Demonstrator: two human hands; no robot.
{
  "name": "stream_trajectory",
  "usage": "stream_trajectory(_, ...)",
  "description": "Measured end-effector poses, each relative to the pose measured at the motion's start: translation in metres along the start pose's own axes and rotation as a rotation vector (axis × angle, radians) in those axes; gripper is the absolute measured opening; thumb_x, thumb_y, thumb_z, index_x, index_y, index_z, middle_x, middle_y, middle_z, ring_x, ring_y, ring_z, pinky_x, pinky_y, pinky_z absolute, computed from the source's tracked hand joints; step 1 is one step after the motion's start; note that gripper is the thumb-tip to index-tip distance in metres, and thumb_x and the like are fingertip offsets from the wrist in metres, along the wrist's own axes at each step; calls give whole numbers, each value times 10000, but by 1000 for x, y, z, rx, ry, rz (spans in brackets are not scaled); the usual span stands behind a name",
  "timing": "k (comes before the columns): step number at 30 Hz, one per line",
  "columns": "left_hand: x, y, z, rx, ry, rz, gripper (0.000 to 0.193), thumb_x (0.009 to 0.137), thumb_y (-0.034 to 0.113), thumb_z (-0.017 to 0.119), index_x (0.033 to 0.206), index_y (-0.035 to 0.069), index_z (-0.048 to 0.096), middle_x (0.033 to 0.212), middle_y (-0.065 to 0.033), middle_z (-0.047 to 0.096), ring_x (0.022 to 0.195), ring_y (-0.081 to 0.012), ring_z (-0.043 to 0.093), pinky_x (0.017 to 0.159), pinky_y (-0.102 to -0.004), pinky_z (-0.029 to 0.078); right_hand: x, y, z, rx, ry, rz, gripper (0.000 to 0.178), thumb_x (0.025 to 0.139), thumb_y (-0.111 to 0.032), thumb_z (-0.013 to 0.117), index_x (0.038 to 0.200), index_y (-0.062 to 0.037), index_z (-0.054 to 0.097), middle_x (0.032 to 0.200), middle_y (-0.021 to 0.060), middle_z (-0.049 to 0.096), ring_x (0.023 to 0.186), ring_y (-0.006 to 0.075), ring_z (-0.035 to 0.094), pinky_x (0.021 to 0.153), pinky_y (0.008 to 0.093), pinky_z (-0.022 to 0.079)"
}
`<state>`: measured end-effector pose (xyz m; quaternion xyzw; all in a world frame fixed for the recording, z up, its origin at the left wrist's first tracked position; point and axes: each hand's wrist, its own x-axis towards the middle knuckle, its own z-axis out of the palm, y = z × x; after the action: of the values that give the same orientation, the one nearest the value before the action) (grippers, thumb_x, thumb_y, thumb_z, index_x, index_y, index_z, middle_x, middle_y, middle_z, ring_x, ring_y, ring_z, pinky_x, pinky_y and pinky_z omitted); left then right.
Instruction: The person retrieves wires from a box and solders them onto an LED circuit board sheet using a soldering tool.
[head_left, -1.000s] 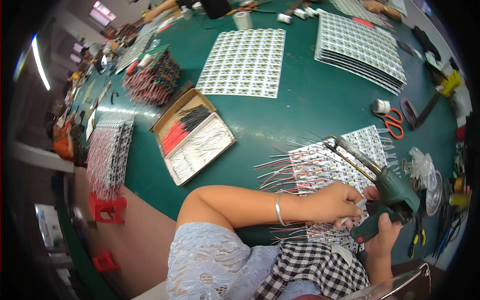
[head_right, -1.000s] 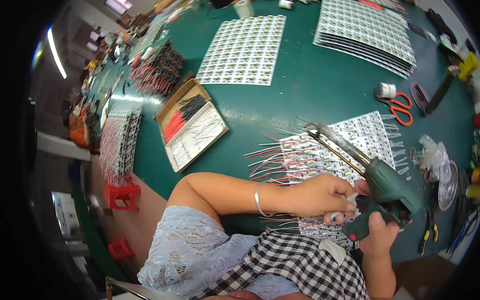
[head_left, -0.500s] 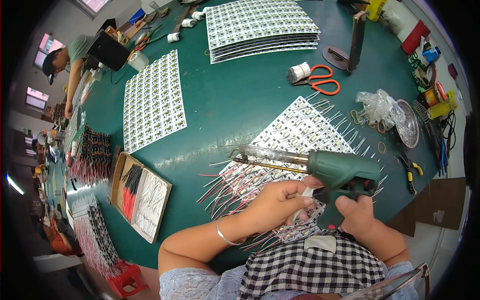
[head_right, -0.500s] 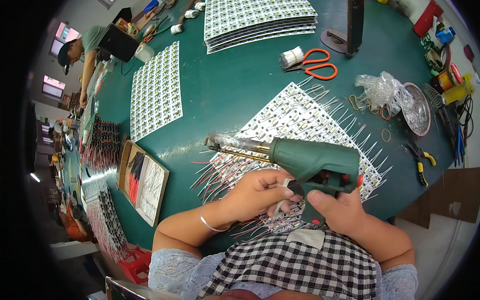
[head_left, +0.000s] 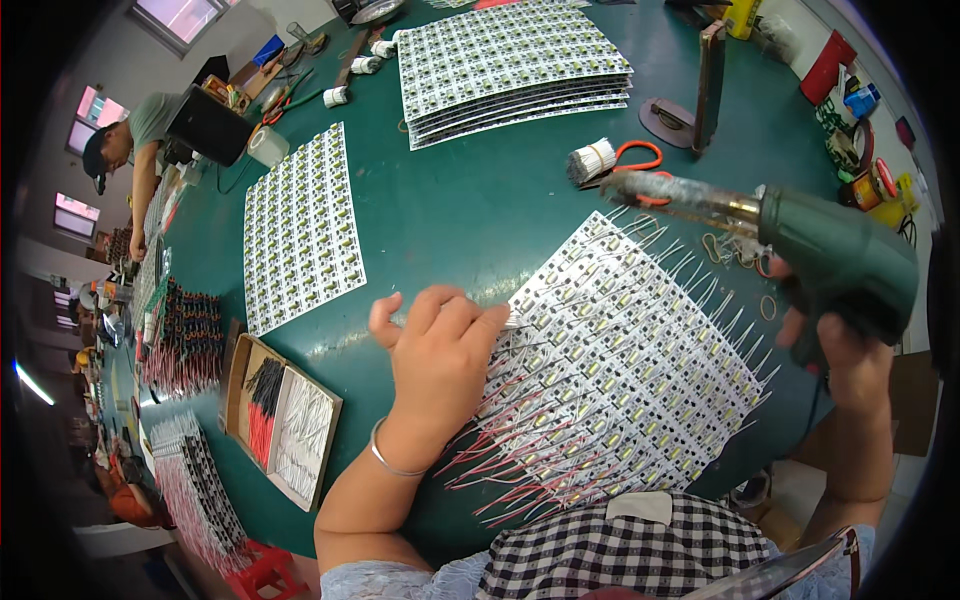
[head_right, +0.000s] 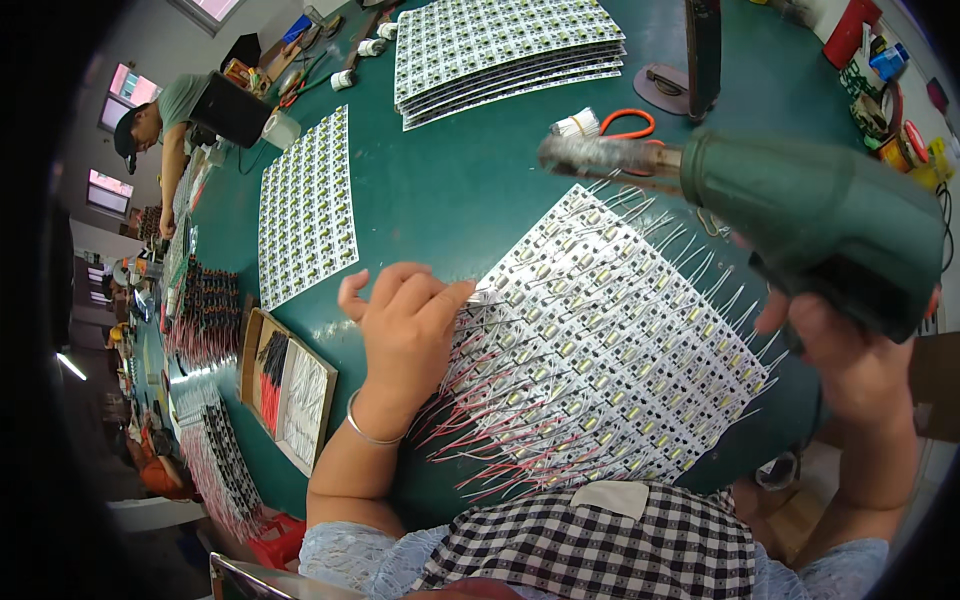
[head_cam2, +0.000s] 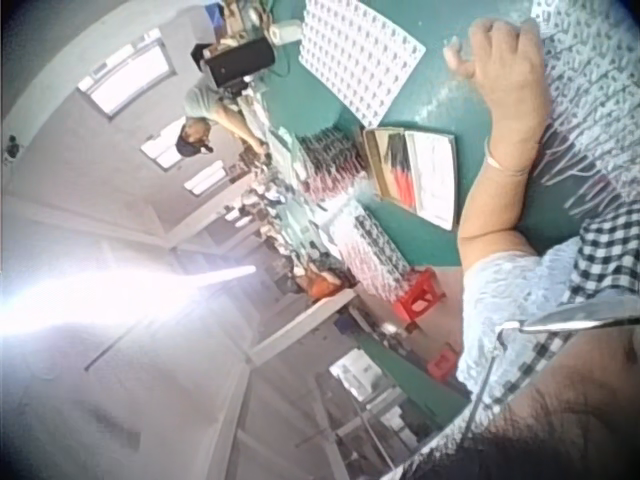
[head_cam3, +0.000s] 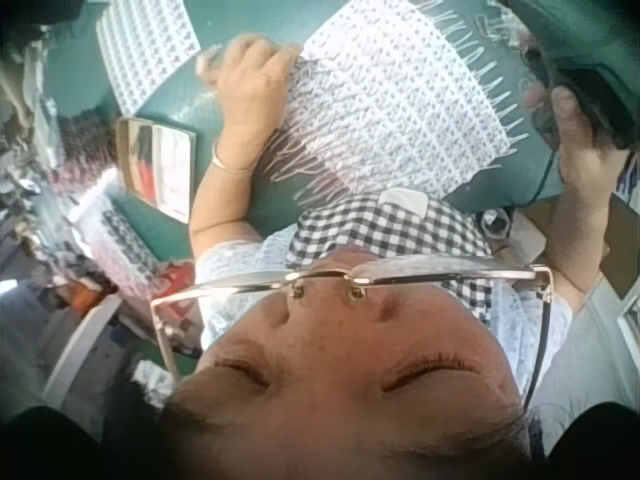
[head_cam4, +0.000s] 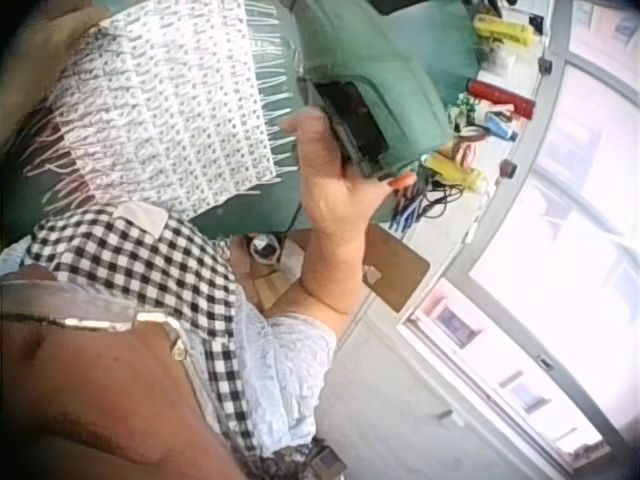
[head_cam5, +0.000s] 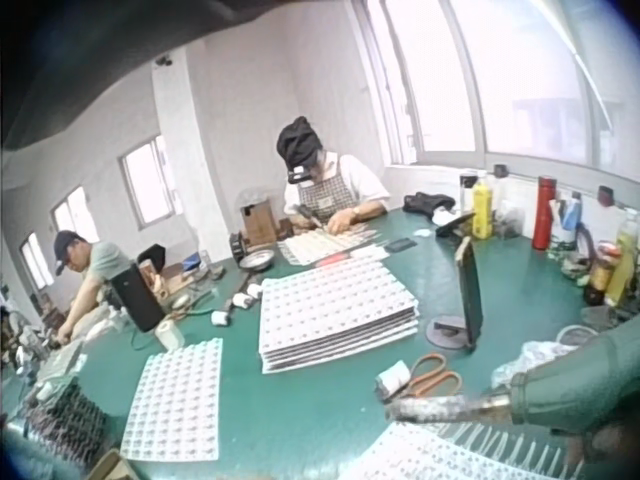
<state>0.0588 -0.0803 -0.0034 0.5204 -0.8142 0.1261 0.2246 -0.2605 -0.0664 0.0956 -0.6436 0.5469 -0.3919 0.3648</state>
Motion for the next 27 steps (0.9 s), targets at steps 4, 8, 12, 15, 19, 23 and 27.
stream_trajectory(4,-5,1,10,16,-1,4,159,661,75,627,773,187,640,672,49,512,794,-122,544,832,-417,245,-13,34,35,450,-25,94,482,822,-233,566,1202,30,428,1034,197,584,618,157,584,508,245,489)
stream_trajectory(8,-9,5,13,21,8,27,150,663,86,622,768,192,637,656,57,494,777,-113,539,820,-416,244,-30,51,65,668,-32,233,434,839,-210,532,1185,30,429,1041,189,583,594,165,584,523,255,495)
stream_trajectory(12,-11,5,17,34,-2,52,140,660,97,625,760,196,634,649,63,485,765,-108,532,814,-416,245,-40,52,77,657,-54,186,348,834,-102,526,1148,36,462,998,158,595,629,153,596,572,259,504)
stream_trajectory(15,-11,4,19,32,-7,51,137,653,101,634,751,197,632,649,65,486,751,-109,522,818,-416,244,-45,52,80,482,-142,315,259,775,3,578,1031,24,550,868,64,586,724,126,594,633,264,496)
stream_trajectory(19,-10,4,21,28,9,46,141,644,100,644,747,195,633,645,62,490,747,-116,516,825,-420,243,-46,58,85,381,-190,287,231,750,-10,614,979,-6,583,879,43,596,763,125,567,715,265,455)
stream_trajectory(23,-9,4,21,53,2,47,131,651,98,633,740,193,637,643,62,497,757,-119,515,829,-421,242,-39,48,90,338,-211,297,251,734,-5,626,982,-10,584,886,66,600,787,145,568,739,274,455)
stream_trajectory(27,-6,2,20,56,-42,38,119,660,97,616,732,189,640,646,63,502,766,-122,514,830,-423,243,-38,51,90,226,-261,238,240,744,-25,621,981,-21,587,951,83,592,861,168,559,794,289,439)
